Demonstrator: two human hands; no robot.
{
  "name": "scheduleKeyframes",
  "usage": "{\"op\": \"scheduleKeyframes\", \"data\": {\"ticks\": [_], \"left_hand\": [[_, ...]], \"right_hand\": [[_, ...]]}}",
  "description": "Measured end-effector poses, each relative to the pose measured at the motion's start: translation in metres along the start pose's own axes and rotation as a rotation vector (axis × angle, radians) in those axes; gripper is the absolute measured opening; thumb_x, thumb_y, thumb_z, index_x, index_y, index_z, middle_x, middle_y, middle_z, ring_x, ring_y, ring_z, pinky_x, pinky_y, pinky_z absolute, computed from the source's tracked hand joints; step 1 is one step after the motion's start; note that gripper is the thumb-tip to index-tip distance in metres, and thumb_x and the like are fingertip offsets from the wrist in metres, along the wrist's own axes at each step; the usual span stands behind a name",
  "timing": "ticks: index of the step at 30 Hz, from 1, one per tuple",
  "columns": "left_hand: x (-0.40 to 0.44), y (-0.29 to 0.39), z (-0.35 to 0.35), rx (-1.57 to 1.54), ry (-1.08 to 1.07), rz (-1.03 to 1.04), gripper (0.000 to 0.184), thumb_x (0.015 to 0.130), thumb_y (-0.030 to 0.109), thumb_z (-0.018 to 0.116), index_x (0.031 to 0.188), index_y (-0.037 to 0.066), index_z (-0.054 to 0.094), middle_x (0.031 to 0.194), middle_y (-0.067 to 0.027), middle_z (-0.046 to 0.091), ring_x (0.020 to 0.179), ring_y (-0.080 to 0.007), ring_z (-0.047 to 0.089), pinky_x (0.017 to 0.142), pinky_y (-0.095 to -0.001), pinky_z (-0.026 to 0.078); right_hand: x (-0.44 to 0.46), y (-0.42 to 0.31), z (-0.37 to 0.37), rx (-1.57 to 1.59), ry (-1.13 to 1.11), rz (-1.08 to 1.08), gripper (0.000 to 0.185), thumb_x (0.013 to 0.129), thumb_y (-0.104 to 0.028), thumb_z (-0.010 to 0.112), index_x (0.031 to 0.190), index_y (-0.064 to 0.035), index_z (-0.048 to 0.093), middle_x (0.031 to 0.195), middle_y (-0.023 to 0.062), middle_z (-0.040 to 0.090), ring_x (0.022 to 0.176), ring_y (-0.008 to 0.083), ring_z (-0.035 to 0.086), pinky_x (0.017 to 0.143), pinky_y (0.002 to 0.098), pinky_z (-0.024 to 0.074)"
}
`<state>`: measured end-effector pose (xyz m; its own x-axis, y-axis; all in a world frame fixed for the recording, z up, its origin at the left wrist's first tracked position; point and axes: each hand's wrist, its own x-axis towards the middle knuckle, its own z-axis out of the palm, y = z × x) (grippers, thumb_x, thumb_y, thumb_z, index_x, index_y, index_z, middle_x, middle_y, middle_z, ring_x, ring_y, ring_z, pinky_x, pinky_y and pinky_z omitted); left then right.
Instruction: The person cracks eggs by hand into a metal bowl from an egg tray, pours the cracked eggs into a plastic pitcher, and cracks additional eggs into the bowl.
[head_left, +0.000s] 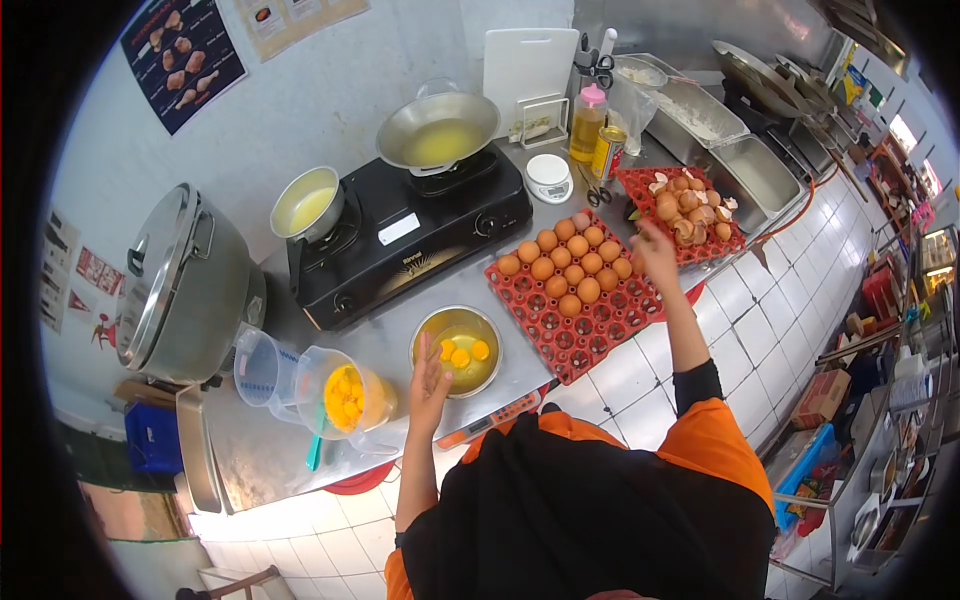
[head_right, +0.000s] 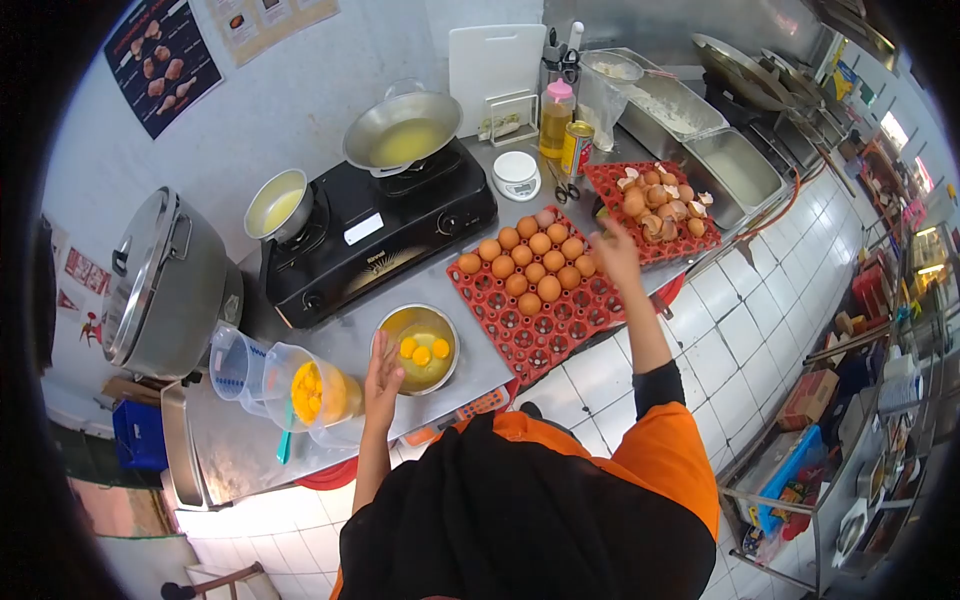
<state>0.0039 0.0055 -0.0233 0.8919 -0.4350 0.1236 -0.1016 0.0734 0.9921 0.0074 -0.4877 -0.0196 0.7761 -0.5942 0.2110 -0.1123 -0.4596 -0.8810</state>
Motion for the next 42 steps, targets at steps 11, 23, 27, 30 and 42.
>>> {"op": "scheduleKeyframes", "data": {"ticks": [11, 23, 27, 30, 42], "left_hand": [[0.004, 0.003, 0.008, 0.004, 0.025, -0.003, 0.073, 0.093, 0.006, 0.058, 0.155, 0.012, 0.020, 0.157, -0.0143, 0.027, 0.136, -0.0294, 0.042, 0.109, -0.0394, 0.038], [0.002, -0.019, 0.025, 0.130, 0.134, -0.027, 0.061, 0.093, 0.008, 0.060, 0.149, 0.009, 0.036, 0.151, -0.0128, 0.037, 0.135, -0.0269, 0.042, 0.111, -0.0391, 0.036], [0.007, -0.012, 0.023, 0.442, 0.235, 0.091, 0.062, 0.089, 0.008, 0.065, 0.146, 0.008, 0.040, 0.148, -0.0135, 0.042, 0.138, -0.0264, 0.038, 0.114, -0.0384, 0.029], [0.017, -0.011, 0.026, 0.419, 0.200, 0.088, 0.060, 0.088, 0.011, 0.066, 0.144, 0.008, 0.042, 0.145, -0.0153, 0.044, 0.138, -0.0294, 0.038, 0.114, -0.0382, 0.029], [0.020, -0.015, 0.037, 0.491, 0.284, 0.161, 0.062, 0.084, 0.017, 0.069, 0.142, 0.018, 0.046, 0.142, -0.0141, 0.046, 0.137, -0.0388, 0.030, 0.115, -0.0477, 0.024]], "right_hand": [[-0.023, -0.090, 0.118, -0.761, -0.503, -0.373, 0.051, 0.081, -0.047, 0.066, 0.120, -0.0141, 0.060, 0.086, 0.0108, 0.068, 0.080, 0.0309, 0.067, 0.067, 0.0456, 0.0513], [-0.010, -0.115, 0.228, -1.097, -0.608, -0.430, 0.026, 0.075, -0.030, 0.065, 0.090, -0.0108, 0.075, 0.093, 0.0129, 0.073, 0.088, 0.0273, 0.072, 0.074, 0.0389, 0.0561], [-0.015, -0.141, 0.194, -1.039, -0.508, -0.349, 0.031, 0.073, -0.034, 0.063, 0.088, -0.0091, 0.075, 0.087, 0.0121, 0.074, 0.085, 0.0284, 0.072, 0.073, 0.0413, 0.0529], [-0.018, -0.123, 0.196, -1.047, -0.600, -0.417, 0.034, 0.074, -0.036, 0.061, 0.089, -0.0078, 0.074, 0.092, 0.0134, 0.073, 0.085, 0.0290, 0.072, 0.076, 0.0449, 0.0480], [0.029, -0.130, 0.200, -0.956, -0.855, -0.051, 0.041, 0.068, -0.036, 0.076, 0.095, -0.0071, 0.073, 0.100, 0.0121, 0.073, 0.094, 0.0247, 0.071, 0.074, 0.0373, 0.0575]]}}
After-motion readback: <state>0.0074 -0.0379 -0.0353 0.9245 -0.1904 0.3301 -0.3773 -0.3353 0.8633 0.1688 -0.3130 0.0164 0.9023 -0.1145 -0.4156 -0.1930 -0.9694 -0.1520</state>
